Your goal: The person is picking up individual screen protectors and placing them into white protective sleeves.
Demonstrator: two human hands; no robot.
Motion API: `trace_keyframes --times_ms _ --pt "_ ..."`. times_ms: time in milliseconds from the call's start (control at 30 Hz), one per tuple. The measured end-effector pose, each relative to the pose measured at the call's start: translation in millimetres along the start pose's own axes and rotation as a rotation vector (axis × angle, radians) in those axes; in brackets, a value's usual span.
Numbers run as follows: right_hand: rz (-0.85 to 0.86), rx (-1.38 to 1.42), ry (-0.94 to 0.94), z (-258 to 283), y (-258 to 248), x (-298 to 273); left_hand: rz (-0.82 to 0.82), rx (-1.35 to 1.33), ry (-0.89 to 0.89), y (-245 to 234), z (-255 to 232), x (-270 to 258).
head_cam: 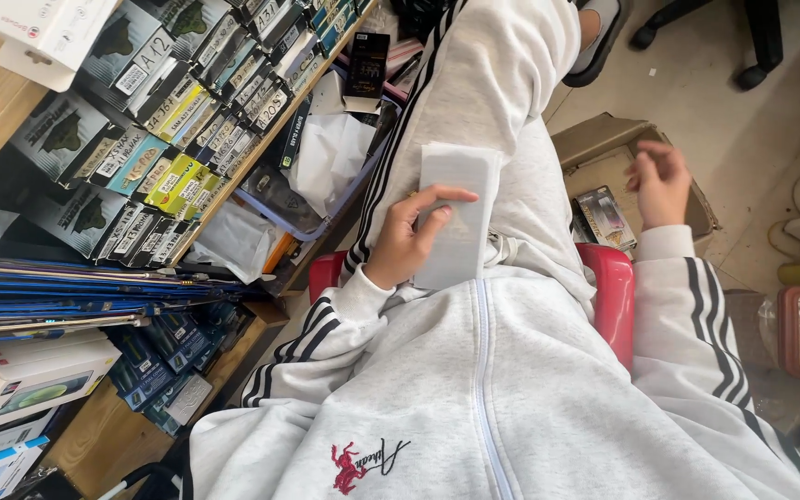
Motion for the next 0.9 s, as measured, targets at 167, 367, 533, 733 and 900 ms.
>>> trace_keyframes --times_ms 167,367,533,733,900 --pt "0.21 0.109 -0.211 190 75 -38 -0.002 0.044 0.078 1 -2 1" --pt "0.417 0.116 -0.425 243 158 -86 -0.064 -0.07 0.105 0 3 1" --pt "0.258 0.097 -0.632 299 134 -93 -0.061 -0.057 0.078 -1 3 0" --pt "0.022 -0.072 -1.0 362 76 -93 -0.07 -0.07 0.108 0 5 -1" --pt "-0.049 -0.193 -1.022 372 54 -86 -0.07 -0.075 0.094 1 7 0"
Point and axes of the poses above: each hand's wrist, its own x-axis towards the middle knuckle, its own y-axis out of the palm, z = x × y, the point moved 6 cm from there along x, towards the middle knuckle, and after that the axes turned 3 degrees about x, right-handed, at the moved point
